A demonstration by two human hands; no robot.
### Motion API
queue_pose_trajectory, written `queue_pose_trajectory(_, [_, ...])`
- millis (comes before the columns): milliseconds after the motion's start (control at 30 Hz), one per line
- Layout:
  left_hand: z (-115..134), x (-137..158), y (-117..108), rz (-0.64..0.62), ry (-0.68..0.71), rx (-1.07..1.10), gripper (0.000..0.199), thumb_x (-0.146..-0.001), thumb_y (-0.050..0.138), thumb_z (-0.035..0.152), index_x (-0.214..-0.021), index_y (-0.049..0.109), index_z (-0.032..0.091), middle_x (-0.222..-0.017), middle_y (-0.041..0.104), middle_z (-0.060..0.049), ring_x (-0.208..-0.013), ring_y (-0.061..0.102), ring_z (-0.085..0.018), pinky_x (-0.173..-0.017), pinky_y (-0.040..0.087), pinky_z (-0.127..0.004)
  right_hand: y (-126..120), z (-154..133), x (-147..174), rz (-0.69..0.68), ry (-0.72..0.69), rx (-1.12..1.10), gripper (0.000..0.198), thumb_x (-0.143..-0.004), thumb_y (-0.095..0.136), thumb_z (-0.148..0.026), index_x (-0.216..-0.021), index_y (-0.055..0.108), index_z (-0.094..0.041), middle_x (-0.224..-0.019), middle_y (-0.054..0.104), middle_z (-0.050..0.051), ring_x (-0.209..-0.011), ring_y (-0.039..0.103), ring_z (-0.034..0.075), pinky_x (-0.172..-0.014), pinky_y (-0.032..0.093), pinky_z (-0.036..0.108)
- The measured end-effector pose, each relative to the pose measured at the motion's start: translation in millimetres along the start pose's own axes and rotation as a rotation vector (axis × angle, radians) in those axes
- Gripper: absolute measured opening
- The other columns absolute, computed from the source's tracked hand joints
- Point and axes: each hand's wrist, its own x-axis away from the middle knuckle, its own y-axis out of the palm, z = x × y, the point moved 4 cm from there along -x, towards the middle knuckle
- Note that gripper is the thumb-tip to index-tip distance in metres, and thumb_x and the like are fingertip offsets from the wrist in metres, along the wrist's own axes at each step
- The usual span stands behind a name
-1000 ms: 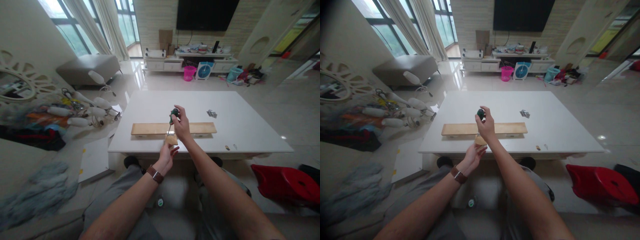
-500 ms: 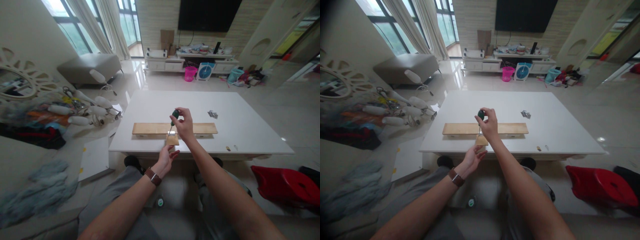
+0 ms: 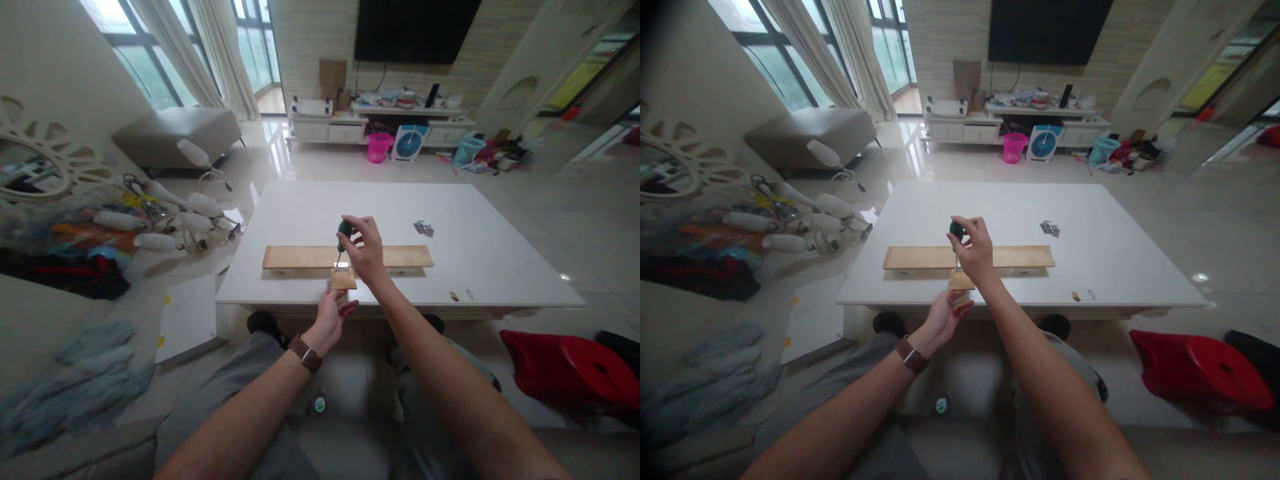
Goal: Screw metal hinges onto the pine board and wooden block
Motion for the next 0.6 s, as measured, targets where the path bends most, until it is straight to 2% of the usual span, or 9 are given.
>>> queue_pose_trajectory(67, [0.0,0.0,-0.2,-0.004,0.001,0.000,0.020,-0.092,0.059,0.013,-0.111,0.063,0.018,-0.120,0.073,-0.009,-0.067,0.074,-0.013,-0.058,0.054,-0.024,0.2,0.1,0.1,-0.002,0.000,0.017,0.036,-0.094,0.069,-0.029,-0.130,0.071,-0.033,-0.113,0.063,0.005,-0.097,0.064,0.019,-0.065,0.063,0.028])
queue_pose_trajectory(267, [0.5,0.4,-0.4,-0.003,0.006,-0.005,0.016,-0.096,0.054,0.014,-0.109,0.062,0.017,-0.126,0.072,-0.010,-0.065,0.073,-0.012,-0.057,0.052,-0.024,5.3,1.7,2.0,-0.051,-0.002,-0.046,0.056,-0.091,0.056,-0.016,-0.144,0.063,-0.032,-0.130,0.071,0.007,-0.107,0.068,0.022,-0.070,0.065,0.029])
queue_pose_trajectory(467, [-1.3,-2.1,-1.1,-0.001,-0.001,0.010,0.022,-0.094,0.057,0.013,-0.114,0.063,0.018,-0.124,0.072,-0.011,-0.068,0.074,-0.013,-0.058,0.054,-0.025,5.9,2.4,2.8,-0.046,0.002,-0.015,0.046,-0.091,0.067,-0.024,-0.135,0.068,-0.036,-0.114,0.066,0.004,-0.099,0.066,0.020,-0.065,0.062,0.028])
queue_pose_trajectory(600, [-0.1,-0.2,0.3,0.009,0.004,0.005,0.019,-0.097,0.052,0.013,-0.113,0.061,0.017,-0.126,0.071,-0.010,-0.066,0.073,-0.012,-0.056,0.052,-0.023,9.6,2.4,3.5,-0.059,-0.027,-0.043,0.051,-0.093,0.062,-0.019,-0.141,0.064,-0.034,-0.123,0.068,0.007,-0.104,0.067,0.021,-0.066,0.062,0.029])
